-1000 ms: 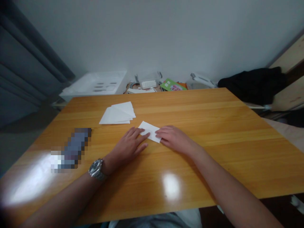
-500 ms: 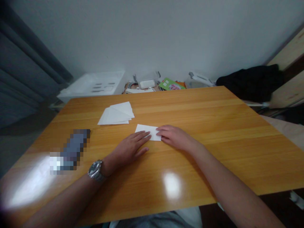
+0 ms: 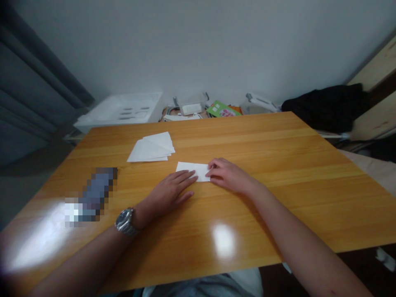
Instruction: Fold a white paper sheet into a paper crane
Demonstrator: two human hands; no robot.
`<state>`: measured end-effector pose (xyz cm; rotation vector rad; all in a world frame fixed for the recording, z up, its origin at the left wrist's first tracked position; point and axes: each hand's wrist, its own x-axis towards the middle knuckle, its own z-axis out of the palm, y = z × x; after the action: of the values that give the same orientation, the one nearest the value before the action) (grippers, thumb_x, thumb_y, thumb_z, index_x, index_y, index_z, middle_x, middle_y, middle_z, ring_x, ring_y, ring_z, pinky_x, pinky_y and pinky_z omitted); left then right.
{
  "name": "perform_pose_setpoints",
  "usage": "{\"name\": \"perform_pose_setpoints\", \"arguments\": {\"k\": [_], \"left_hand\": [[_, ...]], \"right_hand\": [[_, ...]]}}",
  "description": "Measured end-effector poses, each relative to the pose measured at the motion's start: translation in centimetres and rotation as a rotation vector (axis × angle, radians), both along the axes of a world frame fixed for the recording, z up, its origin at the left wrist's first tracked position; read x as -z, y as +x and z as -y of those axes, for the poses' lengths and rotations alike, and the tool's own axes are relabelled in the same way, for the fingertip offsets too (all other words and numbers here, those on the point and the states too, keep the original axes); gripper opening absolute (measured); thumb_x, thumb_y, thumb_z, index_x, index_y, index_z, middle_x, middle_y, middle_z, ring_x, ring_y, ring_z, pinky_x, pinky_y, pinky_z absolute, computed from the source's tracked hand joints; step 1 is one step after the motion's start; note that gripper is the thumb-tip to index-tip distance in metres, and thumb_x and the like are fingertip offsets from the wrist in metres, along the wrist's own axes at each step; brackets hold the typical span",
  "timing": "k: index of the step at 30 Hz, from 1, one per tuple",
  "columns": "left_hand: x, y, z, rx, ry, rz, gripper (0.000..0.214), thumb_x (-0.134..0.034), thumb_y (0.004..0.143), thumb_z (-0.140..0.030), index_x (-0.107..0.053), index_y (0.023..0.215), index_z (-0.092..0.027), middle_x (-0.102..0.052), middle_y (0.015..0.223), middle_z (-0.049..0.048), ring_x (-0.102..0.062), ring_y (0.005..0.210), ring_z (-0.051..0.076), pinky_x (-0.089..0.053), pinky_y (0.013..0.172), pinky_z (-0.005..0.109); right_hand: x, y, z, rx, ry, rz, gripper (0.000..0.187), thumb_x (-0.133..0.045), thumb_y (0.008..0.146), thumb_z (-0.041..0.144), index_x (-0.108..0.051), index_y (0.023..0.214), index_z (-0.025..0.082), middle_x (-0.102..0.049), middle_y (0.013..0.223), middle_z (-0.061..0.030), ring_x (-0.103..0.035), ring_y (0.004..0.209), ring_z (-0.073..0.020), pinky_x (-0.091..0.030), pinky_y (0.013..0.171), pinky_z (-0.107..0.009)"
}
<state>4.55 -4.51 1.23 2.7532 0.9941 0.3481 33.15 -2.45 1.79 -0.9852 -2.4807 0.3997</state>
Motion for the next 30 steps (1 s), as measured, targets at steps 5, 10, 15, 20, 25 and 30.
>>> {"name": "perform_pose_setpoints", "arguments": {"k": [5, 10, 15, 20, 25, 30], "left_hand": [[-0.1, -0.1, 0.1, -0.001, -0.007, -0.016, 0.047, -0.047, 0.103, -0.045, -0.052, 0.146, -0.026, -0.044, 0.158, 0.0071, -0.045, 0.141, 0.028, -0.039, 0.118, 0.048], [-0.3, 0.3, 0.4, 0.011, -0.008, -0.028, 0.049, -0.047, 0.103, -0.047, -0.051, 0.148, -0.027, -0.045, 0.157, 0.0084, -0.045, 0.141, 0.029, -0.039, 0.118, 0.048], [-0.4, 0.7, 0.8, 0.031, -0.006, -0.033, 0.051, -0.045, 0.103, -0.047, -0.048, 0.149, -0.026, -0.046, 0.156, 0.0085, -0.047, 0.139, 0.029, -0.04, 0.117, 0.048], [-0.4, 0.8, 0.8, 0.054, -0.016, 0.017, 0.048, -0.048, 0.103, -0.045, -0.052, 0.143, -0.021, -0.051, 0.153, 0.0093, -0.048, 0.139, 0.027, -0.04, 0.117, 0.046], [-0.4, 0.7, 0.7, 0.086, -0.018, 0.041, 0.047, -0.05, 0.102, -0.046, -0.054, 0.141, -0.019, -0.053, 0.15, 0.0123, -0.049, 0.138, 0.028, -0.042, 0.116, 0.047], [-0.3, 0.7, 0.7, 0.099, -0.023, 0.059, 0.047, -0.05, 0.103, -0.043, -0.052, 0.143, -0.02, -0.055, 0.147, 0.0113, -0.051, 0.137, 0.026, -0.042, 0.116, 0.045]], "right_hand": [[0.1, 0.0, -0.2, 0.0, -0.005, 0.0, 0.016, -0.063, 0.096, 0.022, -0.077, 0.104, 0.023, -0.067, 0.118, -0.0099, -0.062, 0.11, -0.0236, -0.05, 0.099, -0.041], [0.2, 0.0, -0.3, -0.01, -0.046, -0.041, 0.016, -0.059, 0.099, 0.026, -0.075, 0.101, 0.023, -0.069, 0.113, -0.0085, -0.063, 0.106, -0.0223, -0.05, 0.096, -0.039], [-0.1, -0.2, -0.2, 0.014, -0.091, -0.044, 0.017, -0.054, 0.101, 0.026, -0.07, 0.101, 0.022, -0.071, 0.104, -0.0082, -0.064, 0.099, -0.0223, -0.051, 0.091, -0.038], [0.0, -0.9, -0.1, 0.126, -0.095, -0.055, 0.015, -0.053, 0.101, 0.027, -0.067, 0.1, 0.021, -0.069, 0.098, -0.0084, -0.063, 0.094, -0.0231, -0.051, 0.086, -0.038], [0.7, -1.8, -0.1, 0.194, -0.052, -0.055, 0.013, -0.055, 0.1, 0.027, -0.066, 0.1, 0.02, -0.068, 0.098, -0.0081, -0.061, 0.094, -0.0235, -0.049, 0.086, -0.038], [1.2, -2.3, -0.1, 0.249, 0.013, -0.032, 0.011, -0.057, 0.1, 0.028, -0.066, 0.102, 0.021, -0.066, 0.102, -0.0081, -0.059, 0.097, -0.0248, -0.047, 0.089, -0.038]]}}
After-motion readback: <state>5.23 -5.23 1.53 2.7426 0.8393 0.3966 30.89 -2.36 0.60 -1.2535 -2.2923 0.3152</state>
